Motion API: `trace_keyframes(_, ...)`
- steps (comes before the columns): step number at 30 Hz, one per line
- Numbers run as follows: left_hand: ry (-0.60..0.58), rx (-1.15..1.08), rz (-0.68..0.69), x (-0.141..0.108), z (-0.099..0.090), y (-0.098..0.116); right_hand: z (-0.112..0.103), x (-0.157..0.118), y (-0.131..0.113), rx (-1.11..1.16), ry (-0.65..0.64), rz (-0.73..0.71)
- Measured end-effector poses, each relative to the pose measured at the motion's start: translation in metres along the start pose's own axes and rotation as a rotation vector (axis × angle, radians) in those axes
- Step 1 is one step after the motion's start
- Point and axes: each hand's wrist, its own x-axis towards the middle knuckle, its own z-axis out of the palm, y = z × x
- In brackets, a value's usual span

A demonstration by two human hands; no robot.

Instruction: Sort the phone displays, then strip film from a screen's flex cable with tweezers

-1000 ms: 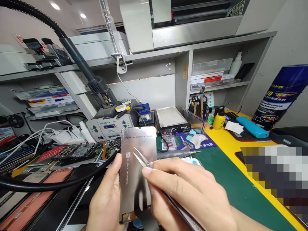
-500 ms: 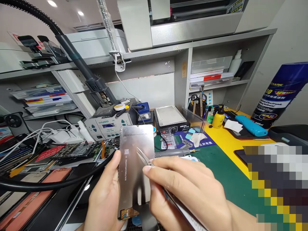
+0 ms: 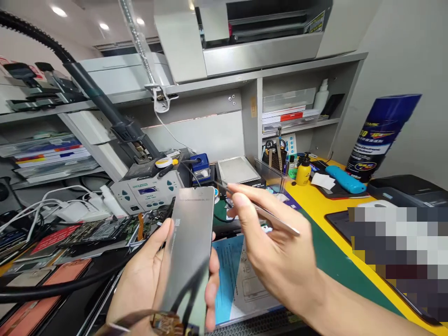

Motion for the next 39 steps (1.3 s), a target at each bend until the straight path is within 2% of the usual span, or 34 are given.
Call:
trace_keyframes(3,-0.045,-0.02,-0.051,0.002,-0.003,0.001,0.004,0.007,0.0,0.15,-0.167,0.172)
trace_keyframes(6,0.005,0.027,-0.081,0.001,-0.002,-0.001,0.003,0.009,-0.001,0.269,-0.269,0.27)
trace_keyframes(10,0.078,0.045,-0.04,-0.001,0.0,-0.004,0.001,0.007,-0.004,0.362,-0.387,0.344)
trace_keyframes(13,0.053,0.051,-0.047,0.002,-0.001,-0.003,0.0,0.006,-0.005,0.391,-0.433,0.361)
trace_keyframes(16,0.003,0.028,-0.046,0.004,-0.002,-0.002,-0.002,0.006,-0.004,0.385,-0.425,0.37)
trace_keyframes(20,0.022,0.033,-0.002,0.0,0.003,-0.005,-0.004,0.004,-0.005,0.413,-0.401,0.429)
trace_keyframes(26,-0.08,0.104,0.042,-0.003,0.001,-0.005,-0.006,0.003,-0.009,0.746,-0.583,0.656)
trace_keyframes(28,-0.127,0.113,0.073,-0.001,-0.002,-0.003,-0.007,0.004,-0.01,0.784,-0.597,0.654)
trace_keyframes(31,-0.164,0.146,0.123,0.001,-0.004,-0.002,-0.007,0.007,-0.011,0.726,-0.556,0.549)
trace_keyframes(33,-0.134,0.189,0.158,0.0,-0.002,-0.001,-0.008,0.007,-0.01,0.715,-0.541,0.512)
trace_keyframes(36,-0.056,0.264,0.211,-0.004,0.003,-0.001,-0.008,0.005,-0.009,0.785,-0.566,0.53)
trace_keyframes(39,-0.067,0.311,0.245,-0.008,0.006,0.0,-0.008,0.006,-0.008,0.737,-0.549,0.484)
